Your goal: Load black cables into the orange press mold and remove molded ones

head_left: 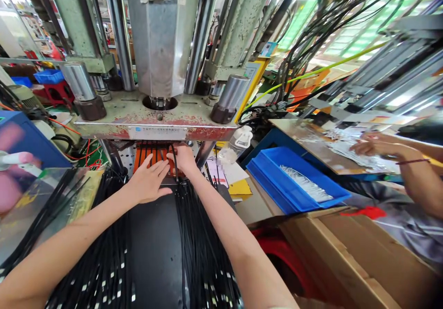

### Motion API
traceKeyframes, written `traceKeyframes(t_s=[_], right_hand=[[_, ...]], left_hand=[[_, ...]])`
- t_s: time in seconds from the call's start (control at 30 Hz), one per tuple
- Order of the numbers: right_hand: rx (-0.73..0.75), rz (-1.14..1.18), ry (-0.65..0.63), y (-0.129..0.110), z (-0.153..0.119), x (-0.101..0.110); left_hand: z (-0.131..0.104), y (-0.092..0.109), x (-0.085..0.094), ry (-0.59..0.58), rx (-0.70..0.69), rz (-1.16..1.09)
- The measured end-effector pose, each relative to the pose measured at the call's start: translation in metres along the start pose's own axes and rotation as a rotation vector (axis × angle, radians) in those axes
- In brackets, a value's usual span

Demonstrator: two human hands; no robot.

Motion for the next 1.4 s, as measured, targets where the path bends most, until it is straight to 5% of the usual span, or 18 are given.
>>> traceKeyframes(t_s=[0.17, 0.33, 0.53, 0.73, 0.9, 1.0, 1.1, 1.2, 1.3, 1.4], right_hand=[[-0.071, -0.08, 0.012, 0.008, 0.018, -0.013], [-0.074, -0.084, 0.112, 0.01, 0.02, -0.007], [0.012, -0.027, 0.063, 0.009, -0.02, 0.002], [-0.119, -0.111, 0.034, 0.018, -0.01, -0.004], [0.069, 0.026, 0.166, 0.024, -0.055, 0.027], [0.018, -0.204, -0.019, 0.06, -0.109, 0.028], [-0.039, -0.436, -0.296, 0.081, -0.156, 0.013], [-0.052, -0.414, -0.402, 0.076, -0.173, -0.001], [-0.088, -0.28, -0.366, 0.074, -0.168, -0.003], [-0.129, -0.118, -0.257, 0.079, -0.162, 0.009]], left_hand=[[0.004, -0.003, -0.007, -0.105, 0.047, -0.053], [0.028, -0.046, -0.025, -0.242, 0.162, -0.203], [0.075, -0.098, -0.05, -0.163, 0.342, -0.248], [0.098, -0.103, -0.048, -0.074, 0.398, -0.282], [0.04, -0.065, -0.014, 0.09, 0.295, -0.279], [-0.026, -0.051, 0.013, 0.258, 0.288, -0.186], [-0.091, -0.096, 0.014, 0.235, 0.609, 0.016], [-0.134, -0.159, -0.006, 0.25, 0.933, -0.058], [-0.139, -0.194, -0.037, 0.264, 0.963, -0.332], [-0.144, -0.207, -0.043, 0.322, 0.969, -0.437]])
Point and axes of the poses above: each hand's wrist, its own z-axis towards the middle knuckle, its own x-axis out of the back of the hand, y = z × x, the point moved 10 cm from there along z, towards the middle knuckle, and after that the axes turned 10 degrees about y, right-handed, at the moved point
